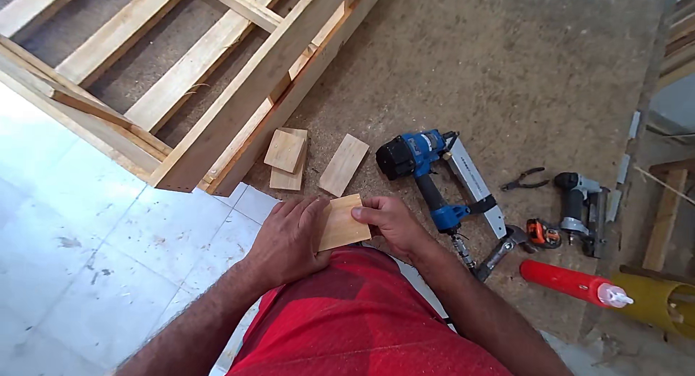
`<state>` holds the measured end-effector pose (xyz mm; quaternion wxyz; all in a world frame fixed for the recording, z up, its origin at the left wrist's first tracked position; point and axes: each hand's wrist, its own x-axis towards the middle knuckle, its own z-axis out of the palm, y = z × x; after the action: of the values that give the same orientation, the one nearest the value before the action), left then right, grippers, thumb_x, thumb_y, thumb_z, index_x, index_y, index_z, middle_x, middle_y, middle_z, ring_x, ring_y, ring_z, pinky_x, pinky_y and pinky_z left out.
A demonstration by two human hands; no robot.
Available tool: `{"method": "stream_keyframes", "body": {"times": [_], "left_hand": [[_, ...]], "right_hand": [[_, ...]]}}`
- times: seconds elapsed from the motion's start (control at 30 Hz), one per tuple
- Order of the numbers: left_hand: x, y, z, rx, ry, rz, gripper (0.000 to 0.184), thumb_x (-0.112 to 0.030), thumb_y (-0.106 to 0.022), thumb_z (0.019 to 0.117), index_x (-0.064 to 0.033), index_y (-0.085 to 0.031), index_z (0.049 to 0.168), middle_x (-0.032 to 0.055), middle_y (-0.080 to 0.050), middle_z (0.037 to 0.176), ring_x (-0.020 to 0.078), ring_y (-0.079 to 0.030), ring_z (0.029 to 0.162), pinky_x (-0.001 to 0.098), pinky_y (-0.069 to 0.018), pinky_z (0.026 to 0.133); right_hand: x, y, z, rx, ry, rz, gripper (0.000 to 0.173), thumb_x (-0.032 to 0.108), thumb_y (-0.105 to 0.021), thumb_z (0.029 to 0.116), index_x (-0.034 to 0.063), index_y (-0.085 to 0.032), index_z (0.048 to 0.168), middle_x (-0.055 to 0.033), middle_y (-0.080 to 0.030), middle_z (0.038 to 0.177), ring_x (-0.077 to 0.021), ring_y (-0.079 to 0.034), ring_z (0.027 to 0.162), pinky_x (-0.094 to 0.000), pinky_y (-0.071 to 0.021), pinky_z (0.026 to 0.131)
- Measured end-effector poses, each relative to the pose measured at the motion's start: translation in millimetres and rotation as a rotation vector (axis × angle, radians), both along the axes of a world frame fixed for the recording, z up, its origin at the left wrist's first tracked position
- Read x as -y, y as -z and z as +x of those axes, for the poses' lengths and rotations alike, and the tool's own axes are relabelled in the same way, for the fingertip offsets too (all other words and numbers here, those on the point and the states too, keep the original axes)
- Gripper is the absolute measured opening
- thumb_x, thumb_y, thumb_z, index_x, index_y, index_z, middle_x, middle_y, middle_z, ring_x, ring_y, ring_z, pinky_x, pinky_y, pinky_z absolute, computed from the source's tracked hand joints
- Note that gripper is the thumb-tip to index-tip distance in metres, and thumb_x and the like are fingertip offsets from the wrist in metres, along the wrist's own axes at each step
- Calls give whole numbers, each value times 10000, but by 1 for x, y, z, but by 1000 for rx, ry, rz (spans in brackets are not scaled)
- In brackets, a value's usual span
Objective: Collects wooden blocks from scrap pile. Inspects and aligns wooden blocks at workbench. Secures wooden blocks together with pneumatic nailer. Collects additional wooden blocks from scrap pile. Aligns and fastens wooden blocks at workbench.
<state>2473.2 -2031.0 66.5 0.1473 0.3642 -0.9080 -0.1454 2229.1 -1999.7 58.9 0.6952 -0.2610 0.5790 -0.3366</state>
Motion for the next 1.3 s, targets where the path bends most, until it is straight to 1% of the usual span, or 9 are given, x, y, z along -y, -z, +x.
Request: {"method": "stream_keyframes", "body": {"times": [0.17,0.3,0.47,0.67,0.77,0.83,0.97,1.17,1.3], "left_hand": [[4,-3,-4,32,8,14,814,-544,-768,708,-62,-601,1342,129,-683,1267,301,-646,1194,496,-530,995],[17,-22,6,-96,-156,537,967,-657,-843,670,-200,-527,1461,24,-579,1390,199,-589,1243,482,-546,1010],[7,-1,4,-752,-438,1204,433,-177,-817,783,-77,-691,1185,149,-738,997,262,-733,829,426,-643,712],[-17,16,-10,-894,-570,1185,419,-77,-792,746,-54,-704,1155,165,-741,944,253,-730,751,399,-632,637],[-17,37,-9,-861,-661,1187,410,-89,-803,743,-52,-712,1141,151,-748,935,249,-733,756,401,-635,646],[-17,59,-7,-850,-744,1200,404,-81,-808,767,-57,-711,1159,145,-750,955,251,-736,784,413,-638,670],[-30,114,-7,-964,-948,1313,367,-7,-755,869,-5,-668,1225,188,-735,1019,288,-731,864,447,-632,745],[-50,160,-4,-1027,-1077,1406,374,-59,-754,906,4,-646,1258,195,-735,1049,299,-737,912,467,-632,796],[-52,167,-2,-1040,-1087,1440,372,-75,-773,893,3,-638,1230,189,-734,1029,295,-738,895,463,-635,788]], "right_hand": [[2,2,-5,10,-11,-52,283,221,-742,935,-26,-715,1071,-176,-741,912,-235,-724,759,-380,-624,683],[-3,0,-11,-20,-48,-219,289,225,-744,911,-6,-716,1082,-143,-749,927,-212,-733,810,-375,-634,729],[-8,-7,-16,-66,-91,-419,313,222,-761,904,19,-714,1138,-109,-744,944,-188,-724,803,-347,-637,719],[-9,0,-20,-108,-173,-370,325,222,-753,910,56,-712,1186,-95,-750,986,-206,-732,820,-368,-646,719],[-9,13,-27,-515,-161,-379,542,520,-725,915,121,-676,1280,-34,-740,1082,-165,-722,952,-399,-638,810],[-5,25,-48,-976,-104,-323,796,665,-668,890,80,-575,1421,-148,-645,1330,-306,-627,1227,-559,-540,1005],[18,77,-99,-1389,-43,31,1102,315,-883,737,-44,-264,1575,-355,-303,1579,-544,-473,1347,-678,-472,1037],[63,104,-102,-1512,-142,185,1161,275,-854,746,-38,-115,1586,-323,-469,1440,-466,-664,1113,-618,-584,846],[56,66,-110,-1446,-253,146,693,209,-779,837,-57,-443,1381,-317,-668,1075,-510,-678,990,-723,-531,814]]}}
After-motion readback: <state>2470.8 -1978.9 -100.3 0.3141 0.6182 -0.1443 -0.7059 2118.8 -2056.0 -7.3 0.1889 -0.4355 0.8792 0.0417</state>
